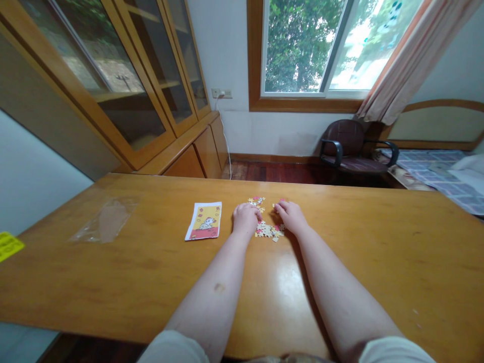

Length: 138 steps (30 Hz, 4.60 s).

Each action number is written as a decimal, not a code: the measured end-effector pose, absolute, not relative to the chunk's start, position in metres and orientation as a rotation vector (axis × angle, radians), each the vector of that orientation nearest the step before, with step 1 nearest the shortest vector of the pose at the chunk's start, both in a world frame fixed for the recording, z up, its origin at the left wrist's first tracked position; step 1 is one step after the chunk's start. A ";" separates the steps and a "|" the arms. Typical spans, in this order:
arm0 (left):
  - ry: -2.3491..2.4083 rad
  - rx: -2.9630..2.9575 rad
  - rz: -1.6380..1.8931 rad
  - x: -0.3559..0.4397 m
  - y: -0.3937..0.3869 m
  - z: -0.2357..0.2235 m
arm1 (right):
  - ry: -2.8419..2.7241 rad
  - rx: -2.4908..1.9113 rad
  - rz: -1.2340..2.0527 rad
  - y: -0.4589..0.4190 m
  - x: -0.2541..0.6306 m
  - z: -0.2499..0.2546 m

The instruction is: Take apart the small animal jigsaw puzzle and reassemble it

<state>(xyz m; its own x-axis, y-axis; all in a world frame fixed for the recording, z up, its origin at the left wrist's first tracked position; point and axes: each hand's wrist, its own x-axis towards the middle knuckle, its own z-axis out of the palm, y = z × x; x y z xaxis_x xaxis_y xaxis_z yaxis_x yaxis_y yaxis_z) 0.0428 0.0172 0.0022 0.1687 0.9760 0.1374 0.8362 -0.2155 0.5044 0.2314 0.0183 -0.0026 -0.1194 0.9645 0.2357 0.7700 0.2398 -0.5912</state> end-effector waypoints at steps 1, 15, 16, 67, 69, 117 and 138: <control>1.730 2.140 0.630 0.043 0.017 0.002 | -1.951 -1.545 0.452 0.017 0.231 -0.001; 1.658 2.159 0.547 0.045 0.019 0.003 | -1.999 -1.207 0.935 0.010 0.224 0.007; 1.659 2.160 0.548 0.045 0.020 0.002 | -1.987 -1.201 0.938 0.010 0.224 0.007; 1.889 1.846 0.801 0.036 0.017 0.013 | -1.936 -1.526 0.395 0.017 0.233 -0.004; 1.924 1.781 0.746 0.032 0.017 0.015 | -1.938 -1.491 0.420 0.017 0.233 -0.004; 1.650 1.884 0.610 0.040 0.022 0.001 | -2.111 -1.470 0.496 0.015 0.220 -0.002; 1.721 1.802 0.793 0.039 0.021 0.005 | -2.197 -1.533 0.406 0.016 0.221 -0.004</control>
<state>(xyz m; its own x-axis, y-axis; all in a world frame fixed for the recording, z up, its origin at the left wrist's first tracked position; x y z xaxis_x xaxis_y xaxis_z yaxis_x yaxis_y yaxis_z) 0.0393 0.0214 0.0048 0.0210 0.9980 0.0588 0.6933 -0.0569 0.7184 0.2212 0.0162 -0.0042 -0.2973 0.9381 0.1777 0.8124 0.3463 -0.4690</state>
